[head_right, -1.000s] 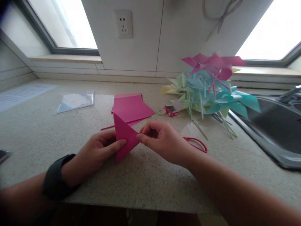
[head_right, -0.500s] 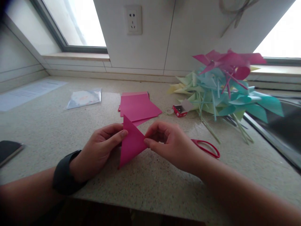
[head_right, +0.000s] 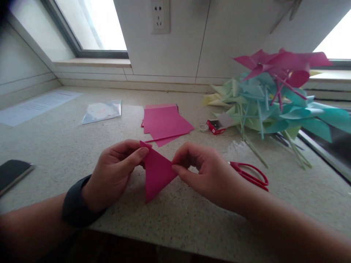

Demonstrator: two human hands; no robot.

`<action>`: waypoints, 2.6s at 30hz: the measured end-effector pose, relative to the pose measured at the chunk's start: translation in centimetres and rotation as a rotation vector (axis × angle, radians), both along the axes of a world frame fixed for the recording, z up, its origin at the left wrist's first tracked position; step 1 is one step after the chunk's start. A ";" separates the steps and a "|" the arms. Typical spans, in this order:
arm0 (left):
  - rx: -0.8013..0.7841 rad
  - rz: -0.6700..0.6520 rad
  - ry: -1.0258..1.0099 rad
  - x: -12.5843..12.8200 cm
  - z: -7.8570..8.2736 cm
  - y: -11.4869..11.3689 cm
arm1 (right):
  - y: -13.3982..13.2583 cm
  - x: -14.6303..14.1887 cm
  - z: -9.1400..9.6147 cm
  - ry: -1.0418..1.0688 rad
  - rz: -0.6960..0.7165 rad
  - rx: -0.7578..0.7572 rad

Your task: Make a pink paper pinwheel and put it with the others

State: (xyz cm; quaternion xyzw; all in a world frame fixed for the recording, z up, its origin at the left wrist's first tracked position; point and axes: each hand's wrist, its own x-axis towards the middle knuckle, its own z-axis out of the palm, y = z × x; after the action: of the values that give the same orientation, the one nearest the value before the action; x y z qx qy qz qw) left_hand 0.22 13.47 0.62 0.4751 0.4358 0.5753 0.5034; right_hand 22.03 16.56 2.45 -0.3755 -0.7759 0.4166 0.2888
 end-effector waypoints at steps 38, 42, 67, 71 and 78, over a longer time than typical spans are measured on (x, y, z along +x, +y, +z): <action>-0.003 0.016 0.012 -0.4 -0.8 0.2 | -0.4 -0.3 0.5 0.047 -0.034 0.133; 0.002 0.017 -0.026 -0.3 -0.7 0.2 | -0.3 -0.3 0.5 0.050 -0.032 0.137; -0.096 0.027 -0.184 -0.4 0.2 0.4 | -0.2 -0.3 0.8 0.251 -0.264 0.137; -0.091 0.044 -0.207 -0.3 0.3 0.5 | 0.1 -0.1 0.2 0.324 -0.293 -0.008; -0.098 0.084 -0.203 -0.4 0.3 0.6 | 0.0 -0.5 0.4 0.229 -0.271 -0.074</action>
State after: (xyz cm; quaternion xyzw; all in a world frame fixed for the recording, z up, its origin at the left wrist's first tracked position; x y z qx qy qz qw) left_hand -0.15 14.03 0.91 0.3708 0.4296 0.6190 0.5430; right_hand 21.54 16.53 2.81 -0.4372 -0.6645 0.4419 0.4148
